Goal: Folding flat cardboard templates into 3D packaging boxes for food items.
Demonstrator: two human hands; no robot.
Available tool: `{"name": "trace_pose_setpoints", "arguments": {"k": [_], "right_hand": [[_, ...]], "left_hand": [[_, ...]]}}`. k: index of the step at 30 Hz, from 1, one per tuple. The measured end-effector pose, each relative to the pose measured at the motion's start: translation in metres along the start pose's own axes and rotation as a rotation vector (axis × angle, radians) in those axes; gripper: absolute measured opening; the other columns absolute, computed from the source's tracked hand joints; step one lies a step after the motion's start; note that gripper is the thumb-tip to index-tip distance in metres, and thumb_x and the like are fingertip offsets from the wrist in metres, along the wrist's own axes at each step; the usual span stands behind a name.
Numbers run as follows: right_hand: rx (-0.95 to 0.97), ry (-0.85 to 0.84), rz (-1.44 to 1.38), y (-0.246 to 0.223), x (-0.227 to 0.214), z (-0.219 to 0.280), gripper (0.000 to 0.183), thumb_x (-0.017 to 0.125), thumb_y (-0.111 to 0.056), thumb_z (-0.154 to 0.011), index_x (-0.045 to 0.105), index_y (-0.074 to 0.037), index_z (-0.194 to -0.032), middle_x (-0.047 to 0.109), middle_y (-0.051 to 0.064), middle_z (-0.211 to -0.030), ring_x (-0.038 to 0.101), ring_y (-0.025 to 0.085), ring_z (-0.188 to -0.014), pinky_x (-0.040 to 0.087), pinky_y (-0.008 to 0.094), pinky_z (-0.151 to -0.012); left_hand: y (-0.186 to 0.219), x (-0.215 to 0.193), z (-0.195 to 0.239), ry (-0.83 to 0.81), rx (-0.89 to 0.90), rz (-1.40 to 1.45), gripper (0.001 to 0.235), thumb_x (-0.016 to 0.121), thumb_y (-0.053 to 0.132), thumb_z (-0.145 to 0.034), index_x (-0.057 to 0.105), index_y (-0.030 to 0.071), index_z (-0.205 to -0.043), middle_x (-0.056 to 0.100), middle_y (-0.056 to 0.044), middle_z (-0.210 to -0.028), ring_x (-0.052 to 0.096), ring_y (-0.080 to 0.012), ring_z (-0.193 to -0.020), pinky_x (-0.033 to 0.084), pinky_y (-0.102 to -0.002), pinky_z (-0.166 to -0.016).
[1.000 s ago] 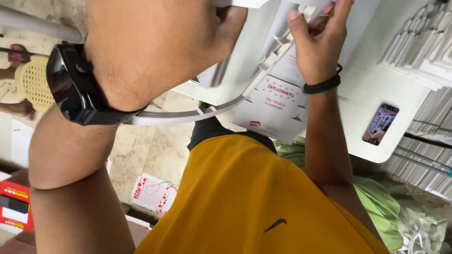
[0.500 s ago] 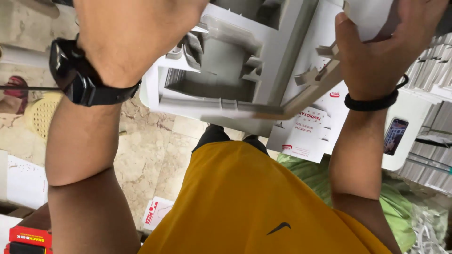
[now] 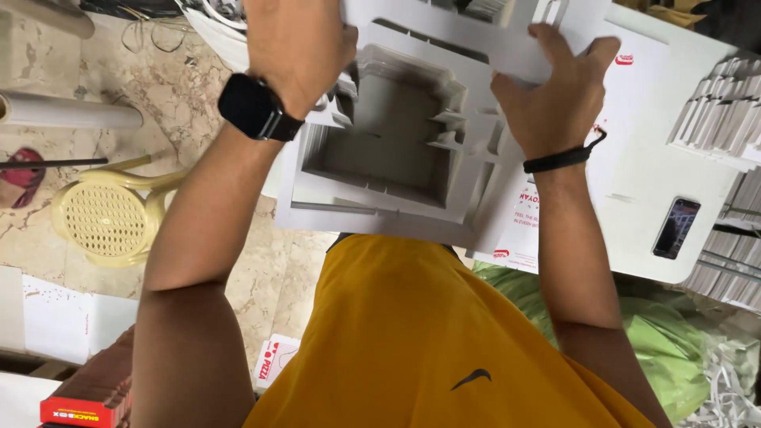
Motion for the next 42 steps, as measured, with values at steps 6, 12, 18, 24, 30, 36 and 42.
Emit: {"name": "trace_pose_setpoints", "arguments": {"k": [6, 12, 18, 24, 30, 36, 42], "right_hand": [[0.103, -0.057, 0.058, 0.011, 0.031, -0.001, 0.054, 0.091, -0.029, -0.066, 0.077, -0.02, -0.117, 0.043, 0.01, -0.101, 0.062, 0.025, -0.067, 0.061, 0.04, -0.059], [0.332, -0.377, 0.157, 0.041, 0.108, 0.004, 0.064, 0.086, -0.051, -0.073, 0.067, -0.03, -0.13, 0.052, 0.018, -0.114, 0.07, 0.043, -0.08, 0.058, 0.055, -0.072], [0.403, -0.452, -0.022, 0.057, 0.128, 0.001, 0.069, 0.094, -0.043, -0.067, 0.073, -0.015, -0.126, 0.055, 0.023, -0.119, 0.067, 0.041, -0.097, 0.056, 0.042, -0.09], [0.488, -0.513, -0.029, 0.044, 0.123, -0.007, 0.07, 0.092, -0.038, -0.069, 0.07, -0.012, -0.13, 0.051, 0.02, -0.12, 0.068, 0.042, -0.096, 0.057, 0.042, -0.091], [0.447, -0.489, 0.008, 0.049, 0.13, -0.005, 0.07, 0.092, -0.041, -0.069, 0.07, -0.012, -0.129, 0.051, 0.02, -0.119, 0.07, 0.043, -0.089, 0.058, 0.044, -0.091], [0.429, -0.48, -0.004, 0.047, 0.125, -0.007, 0.069, 0.09, -0.042, -0.07, 0.07, -0.012, -0.129, 0.05, 0.021, -0.121, 0.071, 0.042, -0.085, 0.058, 0.044, -0.089], [0.474, -0.452, -0.221, 0.053, 0.093, 0.009, 0.103, 0.096, -0.035, -0.081, 0.035, -0.028, -0.163, -0.002, 0.023, -0.165, 0.05, 0.045, -0.144, 0.05, 0.053, -0.115]], "left_hand": [[-0.003, 0.043, -0.001, -0.135, -0.014, 0.028, 0.028, 0.081, 0.034, -0.066, 0.066, 0.026, -0.089, 0.061, 0.001, -0.072, 0.062, -0.0211, -0.059, 0.053, -0.035, -0.046], [-0.003, 0.125, 0.013, -0.416, -0.138, 0.562, 0.058, 0.094, 0.027, -0.069, 0.071, 0.018, -0.122, 0.062, -0.022, -0.112, 0.072, -0.0332, -0.074, 0.062, -0.045, -0.059], [-0.01, 0.16, 0.004, -0.676, -0.134, 0.663, 0.059, 0.09, 0.031, -0.071, 0.072, 0.011, -0.123, 0.074, -0.016, -0.101, 0.072, -0.0342, -0.085, 0.061, -0.047, -0.072], [-0.01, 0.171, 0.0, -0.701, -0.098, 0.673, 0.063, 0.09, 0.024, -0.066, 0.072, 0.004, -0.122, 0.075, -0.019, -0.099, 0.072, -0.0392, -0.085, 0.062, -0.049, -0.069], [-0.01, 0.172, 0.001, -0.688, -0.079, 0.699, 0.06, 0.083, 0.011, -0.066, 0.071, 0.001, -0.123, 0.074, -0.022, -0.099, 0.072, -0.0408, -0.084, 0.063, -0.049, -0.068], [-0.003, 0.148, -0.009, -0.852, -0.147, 0.659, 0.086, 0.095, 0.03, -0.07, 0.052, 0.014, -0.144, 0.037, -0.033, -0.13, 0.067, -0.0469, -0.102, 0.058, -0.049, -0.087], [-0.011, 0.135, -0.067, -0.655, -0.196, 0.751, 0.101, 0.093, 0.072, -0.082, 0.03, 0.024, -0.146, 0.032, -0.023, -0.137, 0.038, -0.0479, -0.119, 0.044, -0.051, -0.087]]}}
Point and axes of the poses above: each hand's wrist, its own z-axis away from the middle knuckle, its own x-axis out of the palm, y = z × x, the point moved 2 cm from there along -z, towards the middle knuckle
